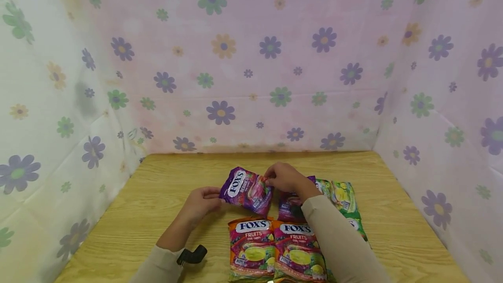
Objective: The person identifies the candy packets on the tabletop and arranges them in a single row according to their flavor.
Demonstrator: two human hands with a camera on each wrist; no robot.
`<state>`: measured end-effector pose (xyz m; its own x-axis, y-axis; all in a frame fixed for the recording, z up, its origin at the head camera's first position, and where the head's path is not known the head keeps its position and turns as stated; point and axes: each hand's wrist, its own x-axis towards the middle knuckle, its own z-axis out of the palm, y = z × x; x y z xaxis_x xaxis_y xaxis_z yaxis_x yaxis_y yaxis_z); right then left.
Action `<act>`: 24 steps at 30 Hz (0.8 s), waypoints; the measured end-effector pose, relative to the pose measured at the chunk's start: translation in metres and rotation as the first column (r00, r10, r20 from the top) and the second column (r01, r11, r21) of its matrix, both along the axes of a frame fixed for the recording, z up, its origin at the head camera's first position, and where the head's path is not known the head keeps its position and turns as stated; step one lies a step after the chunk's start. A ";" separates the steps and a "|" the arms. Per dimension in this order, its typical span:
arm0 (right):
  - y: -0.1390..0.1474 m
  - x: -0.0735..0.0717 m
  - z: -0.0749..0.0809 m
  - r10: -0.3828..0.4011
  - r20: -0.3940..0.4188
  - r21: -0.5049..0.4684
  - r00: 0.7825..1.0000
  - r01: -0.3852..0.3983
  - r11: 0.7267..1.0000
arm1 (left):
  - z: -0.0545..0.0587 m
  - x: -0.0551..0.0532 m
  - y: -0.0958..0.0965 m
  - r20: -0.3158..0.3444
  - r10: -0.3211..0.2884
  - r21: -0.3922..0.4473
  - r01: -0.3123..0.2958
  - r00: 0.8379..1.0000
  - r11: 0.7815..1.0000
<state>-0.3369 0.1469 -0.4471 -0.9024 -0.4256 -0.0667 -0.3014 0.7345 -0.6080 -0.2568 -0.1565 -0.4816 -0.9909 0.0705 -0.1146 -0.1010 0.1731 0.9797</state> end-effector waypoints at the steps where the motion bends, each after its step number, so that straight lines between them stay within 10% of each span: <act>1: -0.001 0.000 0.000 0.000 0.003 -0.019 1.000 0.000 1.000 | 0.001 0.000 -0.001 0.002 0.009 0.012 -0.009 1.000 1.000; 24: -0.023 0.010 0.012 -0.025 -0.015 -0.241 1.000 0.020 0.970 | 0.029 -0.015 -0.025 -0.058 0.189 0.082 -0.184 0.980 0.980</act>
